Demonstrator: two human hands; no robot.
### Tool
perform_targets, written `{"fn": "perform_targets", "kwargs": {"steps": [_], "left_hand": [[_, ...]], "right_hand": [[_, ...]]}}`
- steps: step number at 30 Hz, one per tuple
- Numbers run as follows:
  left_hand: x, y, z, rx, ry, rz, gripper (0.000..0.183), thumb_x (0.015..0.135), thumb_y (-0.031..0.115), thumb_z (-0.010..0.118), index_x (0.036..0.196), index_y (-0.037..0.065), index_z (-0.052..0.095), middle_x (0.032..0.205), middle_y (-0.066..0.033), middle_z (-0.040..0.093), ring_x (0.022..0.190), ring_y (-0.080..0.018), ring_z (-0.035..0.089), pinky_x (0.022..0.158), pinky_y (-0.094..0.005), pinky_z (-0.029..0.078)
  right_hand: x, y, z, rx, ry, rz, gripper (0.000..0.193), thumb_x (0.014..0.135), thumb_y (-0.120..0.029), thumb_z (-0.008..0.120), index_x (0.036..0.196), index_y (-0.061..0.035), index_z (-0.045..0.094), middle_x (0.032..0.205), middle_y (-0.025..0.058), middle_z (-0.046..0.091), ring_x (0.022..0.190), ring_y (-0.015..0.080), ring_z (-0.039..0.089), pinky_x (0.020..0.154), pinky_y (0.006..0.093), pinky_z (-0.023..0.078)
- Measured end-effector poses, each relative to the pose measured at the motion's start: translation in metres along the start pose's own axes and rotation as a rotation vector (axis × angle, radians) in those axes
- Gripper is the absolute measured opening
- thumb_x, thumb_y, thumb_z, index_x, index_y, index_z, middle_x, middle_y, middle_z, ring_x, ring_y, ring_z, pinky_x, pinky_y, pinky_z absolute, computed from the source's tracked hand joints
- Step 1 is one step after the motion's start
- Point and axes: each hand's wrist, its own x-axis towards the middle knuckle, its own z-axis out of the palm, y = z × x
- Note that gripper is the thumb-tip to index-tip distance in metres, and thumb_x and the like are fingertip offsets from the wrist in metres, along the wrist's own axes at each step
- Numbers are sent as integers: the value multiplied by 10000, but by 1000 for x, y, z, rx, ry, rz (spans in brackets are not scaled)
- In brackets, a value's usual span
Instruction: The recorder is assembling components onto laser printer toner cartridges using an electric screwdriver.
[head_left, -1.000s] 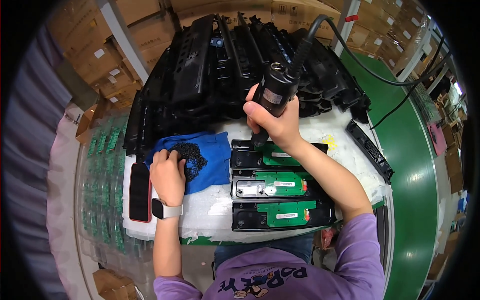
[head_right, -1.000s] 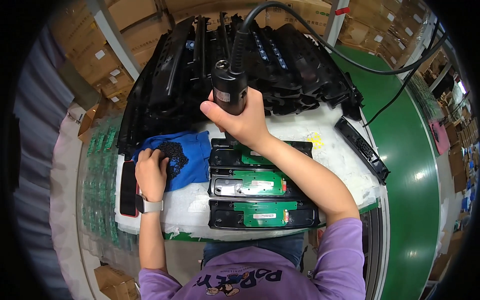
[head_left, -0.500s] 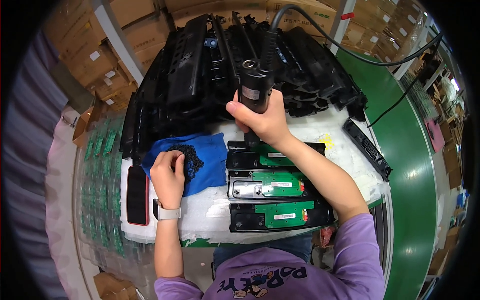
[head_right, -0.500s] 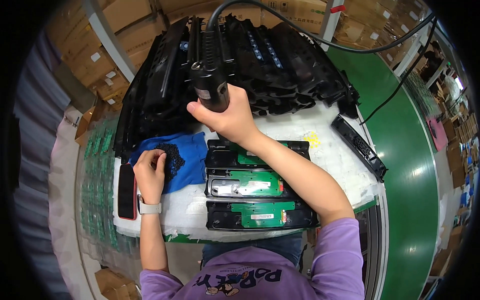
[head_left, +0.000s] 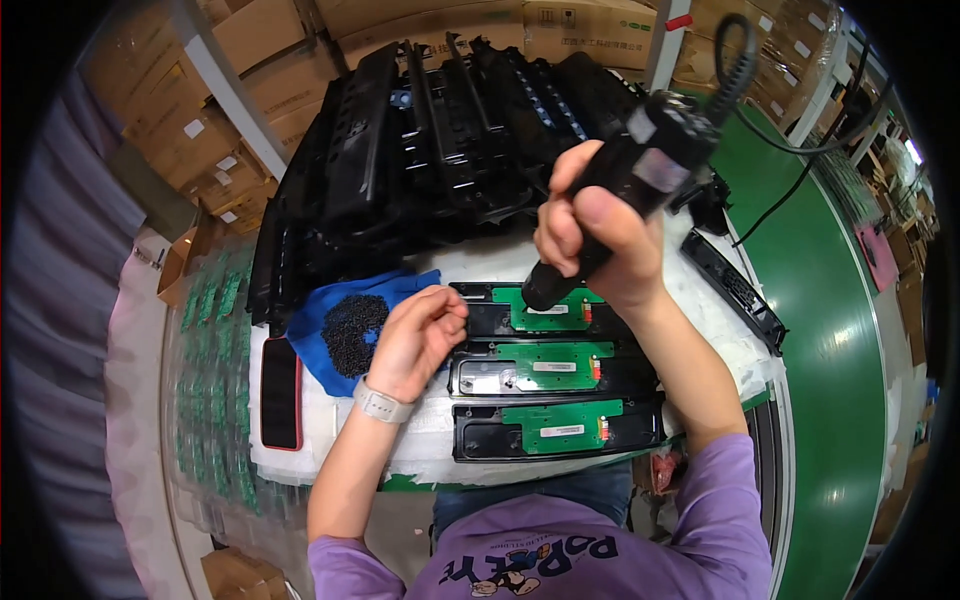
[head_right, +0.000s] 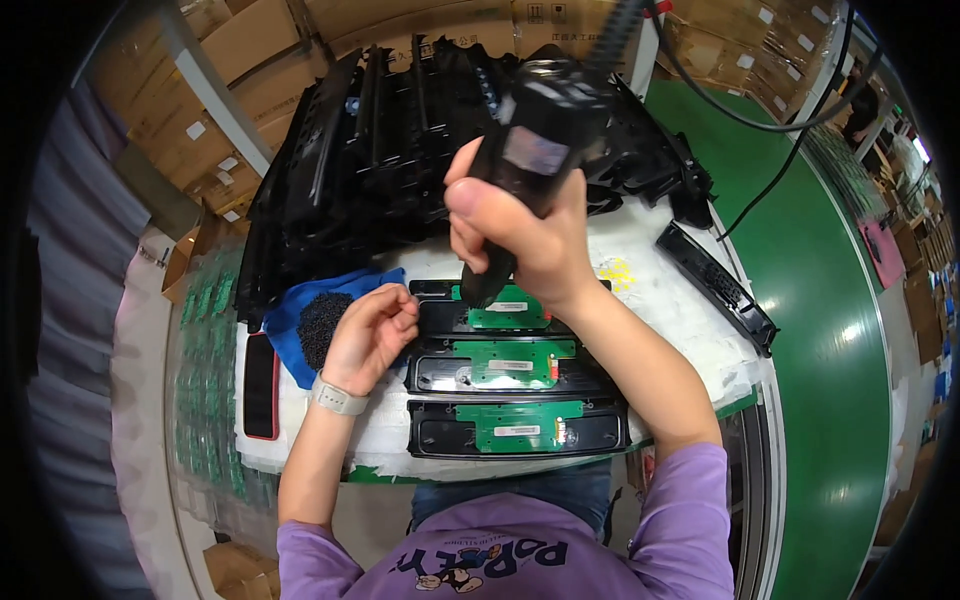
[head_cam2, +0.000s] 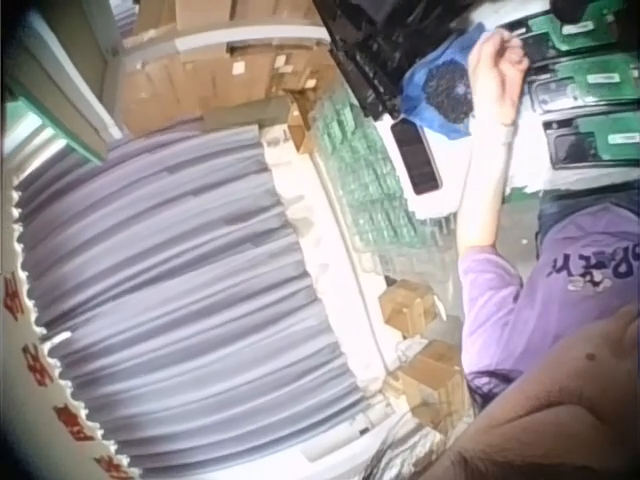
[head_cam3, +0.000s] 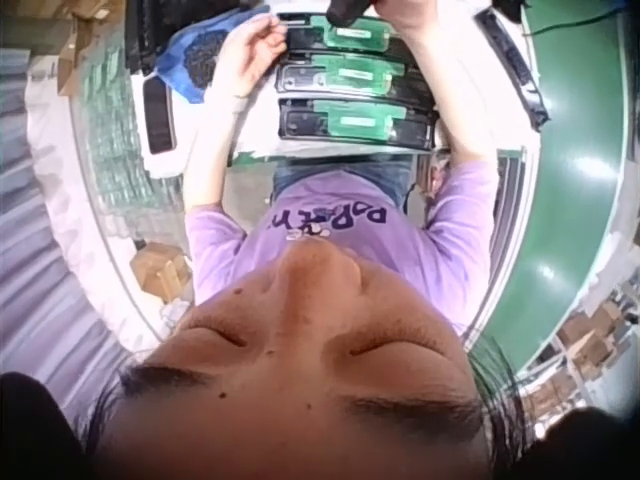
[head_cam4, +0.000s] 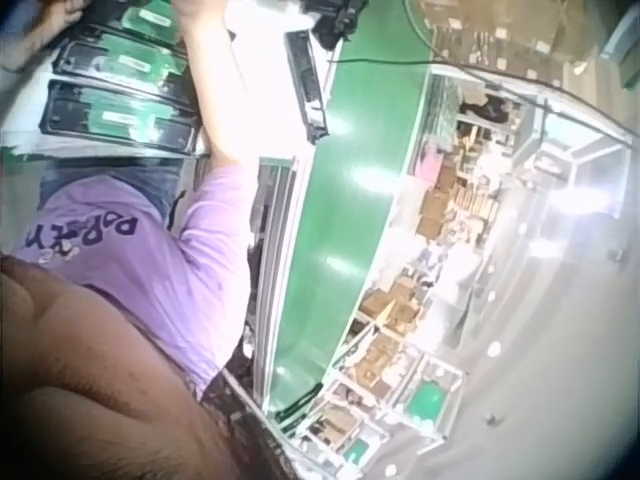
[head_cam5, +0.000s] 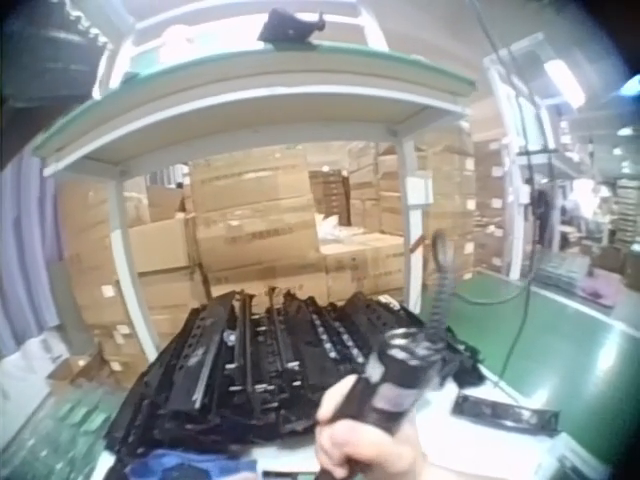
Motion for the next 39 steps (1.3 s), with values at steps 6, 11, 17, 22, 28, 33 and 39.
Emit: {"fn": "perform_targets", "kwargs": {"steps": [6, 11, 17, 22, 28, 33, 39], "left_hand": [[17, -22, 39, 134, -111, -128, 164, 917, 134, 518, 925, -23, 562, 797, -31, 569, 642, -67, 471, 597, -198, 412], [9, -29, 43, 211, -92, -117, 191, 905, 150, 551, 948, -33, 588, 825, -58, 609, 641, -79, 504, 601, -198, 429], [3, -33, 40, 202, -83, -36, 158, 882, 110, 579, 969, -20, 601, 864, -87, 641, 694, -110, 588, 646, -211, 486], [1, -32, 39, 242, -71, -12, 143, 868, 76, 591, 967, -25, 607, 854, -99, 651, 688, -120, 604, 637, -222, 496], [-1, -32, 40, 309, -66, 30, 131, 848, 58, 613, 940, -35, 624, 843, -115, 655, 674, -120, 608, 629, -228, 503], [-3, -33, 41, 478, -53, 139, 110, 823, 7, 626, 918, -46, 627, 820, -109, 657, 669, -114, 617, 621, -218, 509], [-4, -33, 42, 627, -28, 143, 106, 794, -26, 642, 897, -48, 631, 761, -88, 659, 637, -113, 629, 589, -205, 507]], "right_hand": [[-9, -19, -16, 113, 106, -113, 298, 833, -269, 542, 944, -2, 466, 555, 44, 449, 411, 127, 427, 440, 266, 373], [-12, -25, -21, 90, 132, -135, 379, 878, -406, 470, 1013, -53, 446, 577, 10, 437, 422, 116, 422, 503, 285, 394], [-12, -13, -16, 306, 84, -243, 279, 855, -242, 534, 990, -5, 476, 573, 73, 481, 424, 145, 451, 428, 276, 378], [-13, -10, -13, 328, 66, -248, 301, 855, -262, 532, 997, -4, 469, 575, 82, 482, 421, 149, 444, 432, 275, 379], [-15, -5, -13, 349, 53, -223, 302, 853, -254, 534, 1000, 1, 464, 561, 80, 476, 418, 153, 444, 423, 273, 375], [-17, -8, -11, 95, 95, -75, 390, 903, -411, 436, 1038, -46, 434, 598, 18, 461, 441, 114, 440, 512, 284, 403], [-13, -8, -10, 139, 272, -29, 296, 927, -328, 400, 973, -52, 497, 568, 11, 452, 438, 120, 436, 507, 288, 396]]}}
